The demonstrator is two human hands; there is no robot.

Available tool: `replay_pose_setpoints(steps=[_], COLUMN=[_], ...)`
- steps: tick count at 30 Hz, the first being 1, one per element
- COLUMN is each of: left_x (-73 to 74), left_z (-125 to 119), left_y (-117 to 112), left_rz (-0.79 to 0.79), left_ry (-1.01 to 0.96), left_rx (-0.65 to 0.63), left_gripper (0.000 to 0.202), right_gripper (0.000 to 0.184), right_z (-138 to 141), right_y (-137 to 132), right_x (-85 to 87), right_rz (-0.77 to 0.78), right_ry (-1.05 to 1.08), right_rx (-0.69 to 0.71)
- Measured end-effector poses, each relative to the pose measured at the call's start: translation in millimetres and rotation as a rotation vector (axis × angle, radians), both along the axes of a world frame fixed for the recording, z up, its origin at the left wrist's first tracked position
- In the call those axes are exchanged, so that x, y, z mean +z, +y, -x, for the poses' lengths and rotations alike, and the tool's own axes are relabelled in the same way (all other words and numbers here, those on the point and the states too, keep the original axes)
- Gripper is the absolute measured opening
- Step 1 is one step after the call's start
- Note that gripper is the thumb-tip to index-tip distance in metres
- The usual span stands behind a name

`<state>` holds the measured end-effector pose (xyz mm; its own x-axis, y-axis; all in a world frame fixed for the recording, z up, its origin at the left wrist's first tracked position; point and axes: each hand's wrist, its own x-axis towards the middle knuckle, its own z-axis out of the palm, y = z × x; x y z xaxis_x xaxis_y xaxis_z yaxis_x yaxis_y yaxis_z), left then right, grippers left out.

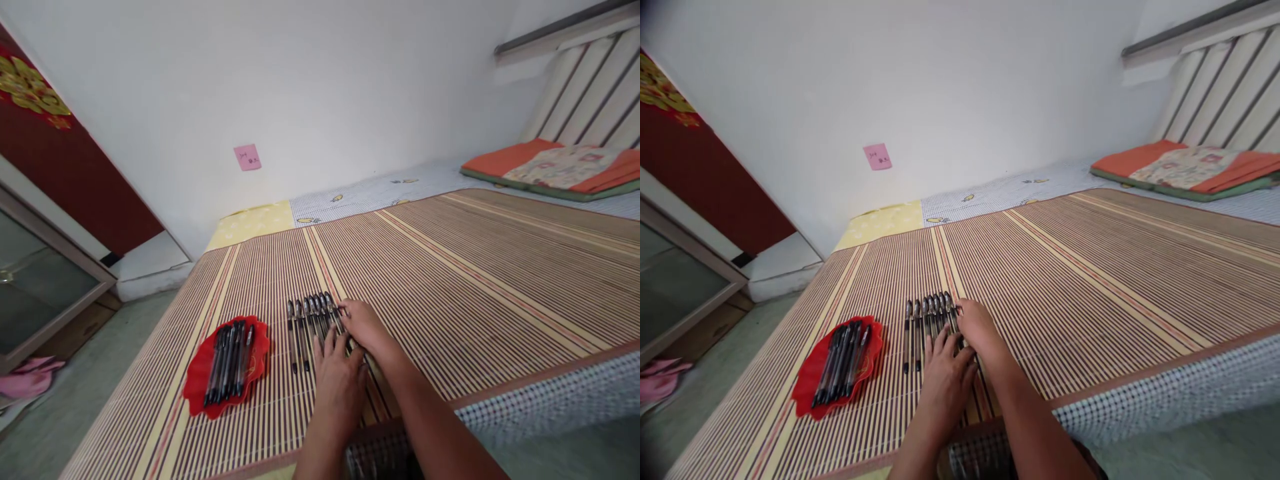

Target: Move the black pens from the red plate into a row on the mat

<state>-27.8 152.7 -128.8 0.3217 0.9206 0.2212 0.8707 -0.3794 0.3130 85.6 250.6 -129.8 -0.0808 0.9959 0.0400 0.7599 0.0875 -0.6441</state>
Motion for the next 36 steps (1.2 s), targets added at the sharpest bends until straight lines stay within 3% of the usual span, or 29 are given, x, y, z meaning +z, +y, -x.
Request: replay_pose_setpoints(steps=[5,12,36], left_x=[-0.3,-2.9,0.0], left_z=[0.3,0.4,-2.4], left_y=[-0.4,-2.5,-6.2], left_rz=[0.032,0.024,0.048], left_ry=[0.004,0.027,-0.03], left_rx=[-0.002,-0.001,0.021], left_gripper=[0.044,0.044,0.039], right_gripper=[0.04,0.04,0.032], right_z=[-0.4,1.3,0.7], right_y=[-2.5,0.2,0.4], right_x=[3.7,0.3,-0.3], right_rz=[-0.03,-0.033,-0.02], right_ry=[-0.081,-0.181,-0.074], right_rx=[-0.059,0.068,0.004])
